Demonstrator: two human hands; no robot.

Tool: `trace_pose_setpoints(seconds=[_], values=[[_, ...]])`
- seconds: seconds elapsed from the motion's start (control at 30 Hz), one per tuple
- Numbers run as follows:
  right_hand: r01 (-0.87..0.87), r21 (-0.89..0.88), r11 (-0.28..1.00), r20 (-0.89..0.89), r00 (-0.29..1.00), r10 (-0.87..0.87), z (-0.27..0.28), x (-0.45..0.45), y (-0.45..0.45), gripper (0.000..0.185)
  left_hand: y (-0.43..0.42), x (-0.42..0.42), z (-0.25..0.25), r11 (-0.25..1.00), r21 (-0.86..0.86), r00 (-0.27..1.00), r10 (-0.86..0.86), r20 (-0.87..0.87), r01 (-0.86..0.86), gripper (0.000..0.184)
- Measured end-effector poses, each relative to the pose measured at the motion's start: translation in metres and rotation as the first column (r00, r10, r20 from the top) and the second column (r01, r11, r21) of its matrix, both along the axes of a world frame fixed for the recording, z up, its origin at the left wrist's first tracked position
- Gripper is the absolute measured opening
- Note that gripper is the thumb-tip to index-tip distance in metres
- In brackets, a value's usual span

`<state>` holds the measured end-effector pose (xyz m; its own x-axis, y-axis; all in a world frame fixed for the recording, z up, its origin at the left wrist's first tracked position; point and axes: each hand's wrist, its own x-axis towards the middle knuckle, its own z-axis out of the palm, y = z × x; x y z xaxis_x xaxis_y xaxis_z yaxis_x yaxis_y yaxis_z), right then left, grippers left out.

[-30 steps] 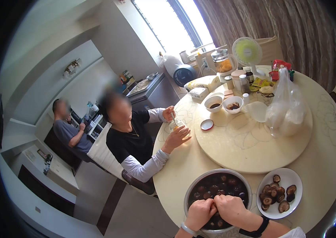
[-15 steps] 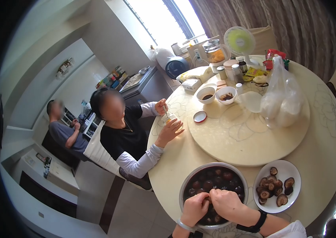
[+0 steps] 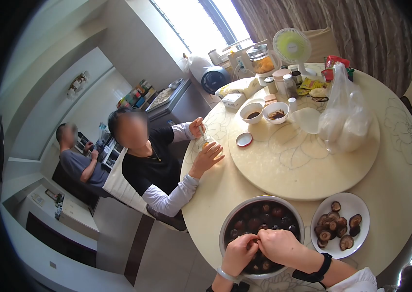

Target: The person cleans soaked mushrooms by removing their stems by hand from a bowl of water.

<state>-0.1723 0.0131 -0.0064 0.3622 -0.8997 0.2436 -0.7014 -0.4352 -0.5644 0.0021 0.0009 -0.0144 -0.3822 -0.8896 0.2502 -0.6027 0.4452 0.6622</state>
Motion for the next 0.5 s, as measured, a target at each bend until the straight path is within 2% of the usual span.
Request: trace_pose_setpoints(seconds=[0.23,0.37,0.43,0.5], values=[[0.001,0.007,1.0,-0.018,1.0,-0.001,-0.005,0.002,-0.001,0.021,-0.002,0.0,0.0,0.999,0.044,0.999,-0.023,0.024,0.022,0.021],[0.065,0.017,0.998,-0.159,0.985,-0.062,-0.008,0.002,-0.001,0.02,-0.004,0.001,-0.005,0.998,-0.032,0.998,-0.048,0.037,0.049,0.024],[0.077,0.077,0.994,-0.218,0.974,-0.059,-0.006,-0.001,-0.002,0.019,-0.002,-0.001,-0.001,0.993,0.119,0.999,-0.011,-0.032,0.014,0.026],[0.075,0.011,0.997,-0.191,0.979,-0.071,-0.011,0.0,-0.001,0.017,-0.001,-0.001,0.003,0.974,0.227,0.996,0.005,-0.091,0.016,0.023]])
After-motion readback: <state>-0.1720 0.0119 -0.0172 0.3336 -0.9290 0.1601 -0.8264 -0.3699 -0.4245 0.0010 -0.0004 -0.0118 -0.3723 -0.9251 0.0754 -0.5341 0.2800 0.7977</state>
